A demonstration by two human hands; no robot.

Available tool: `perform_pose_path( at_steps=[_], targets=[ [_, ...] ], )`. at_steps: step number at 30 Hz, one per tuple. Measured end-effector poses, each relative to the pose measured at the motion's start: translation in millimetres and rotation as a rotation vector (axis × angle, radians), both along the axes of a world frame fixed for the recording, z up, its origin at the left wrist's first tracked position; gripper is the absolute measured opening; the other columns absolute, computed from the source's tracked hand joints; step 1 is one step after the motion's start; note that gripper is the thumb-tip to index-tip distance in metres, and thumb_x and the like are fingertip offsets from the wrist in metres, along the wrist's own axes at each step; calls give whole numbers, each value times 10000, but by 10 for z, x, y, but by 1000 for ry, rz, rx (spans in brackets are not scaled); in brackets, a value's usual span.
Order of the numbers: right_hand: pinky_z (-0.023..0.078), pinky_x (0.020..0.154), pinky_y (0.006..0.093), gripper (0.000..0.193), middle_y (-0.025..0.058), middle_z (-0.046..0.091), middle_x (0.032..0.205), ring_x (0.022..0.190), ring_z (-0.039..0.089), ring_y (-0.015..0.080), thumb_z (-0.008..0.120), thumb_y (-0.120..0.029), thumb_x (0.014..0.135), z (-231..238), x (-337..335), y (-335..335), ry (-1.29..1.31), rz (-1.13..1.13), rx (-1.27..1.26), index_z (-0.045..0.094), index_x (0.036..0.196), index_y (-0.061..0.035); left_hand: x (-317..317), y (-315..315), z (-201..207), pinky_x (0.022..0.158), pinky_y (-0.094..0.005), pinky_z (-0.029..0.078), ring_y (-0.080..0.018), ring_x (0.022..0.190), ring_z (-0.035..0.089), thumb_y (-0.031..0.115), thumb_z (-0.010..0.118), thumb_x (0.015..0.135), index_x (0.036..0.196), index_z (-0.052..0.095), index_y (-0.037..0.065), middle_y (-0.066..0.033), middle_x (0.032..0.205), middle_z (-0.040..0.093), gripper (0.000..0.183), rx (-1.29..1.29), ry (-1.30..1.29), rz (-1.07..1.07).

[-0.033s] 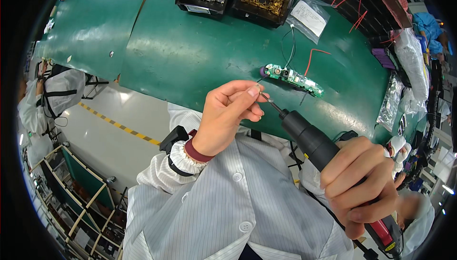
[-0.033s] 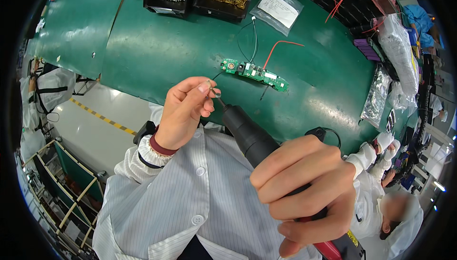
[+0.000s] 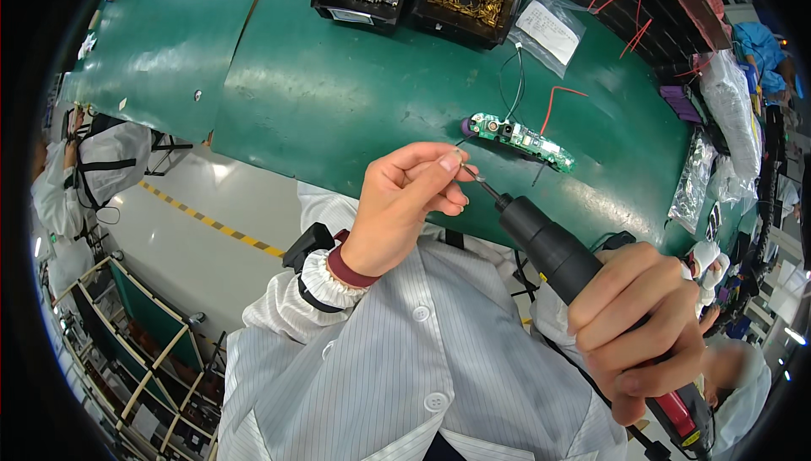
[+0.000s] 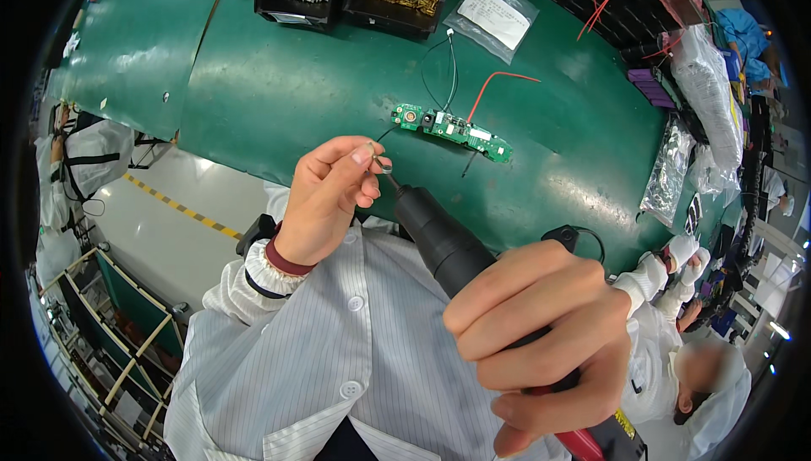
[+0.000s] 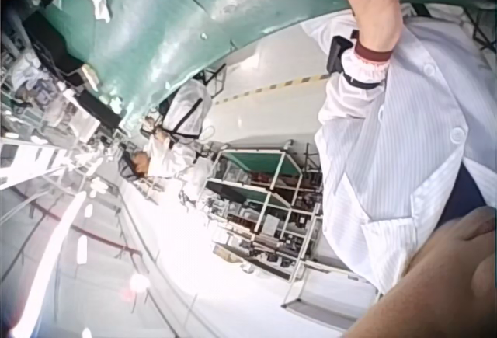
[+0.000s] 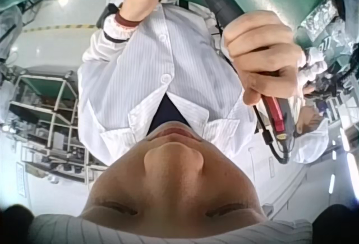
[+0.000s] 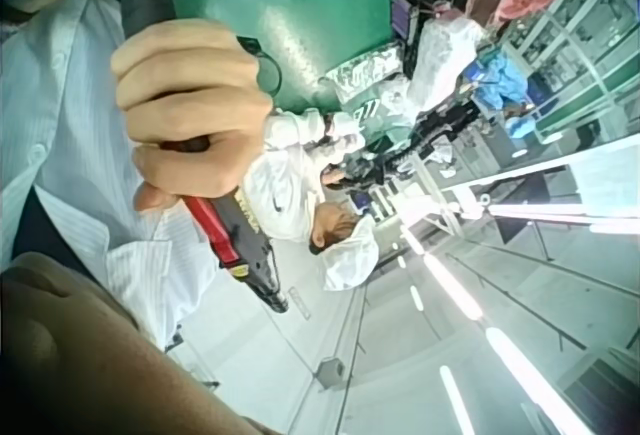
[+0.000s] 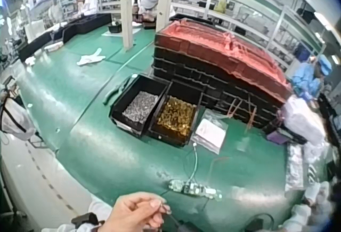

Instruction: Assembling a circuit board onto a multi-cell battery pack using an electric screwdriver in a factory environment.

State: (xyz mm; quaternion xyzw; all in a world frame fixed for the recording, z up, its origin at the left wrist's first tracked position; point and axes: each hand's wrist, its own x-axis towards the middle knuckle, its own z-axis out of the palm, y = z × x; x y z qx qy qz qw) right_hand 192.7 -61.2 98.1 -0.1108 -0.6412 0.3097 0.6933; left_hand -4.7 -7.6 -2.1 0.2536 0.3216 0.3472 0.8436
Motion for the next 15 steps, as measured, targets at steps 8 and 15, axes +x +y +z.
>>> perform_pose_path(
  at_steps=[8,15],
  targets=[
    [538,479,291,269,61,641,665,499,603,173,815,-208,900,46,98,53,-111,191,6,610,869,-38,12,-6,39,665,-199,554,-65,747,665,183,608,1062,1145,677,-24,-55,971,711,234,22,98,-24],
    [536,472,288,274,58,641,664,497,606,167,803,-222,912,10,78,40,-102,185,18,605,877,-36,-28,-21,-18,760,-268,623,-130,796,720,166,624,1056,1162,688,-34,-113,1018,748,236,40,87,-40]
  ],
)
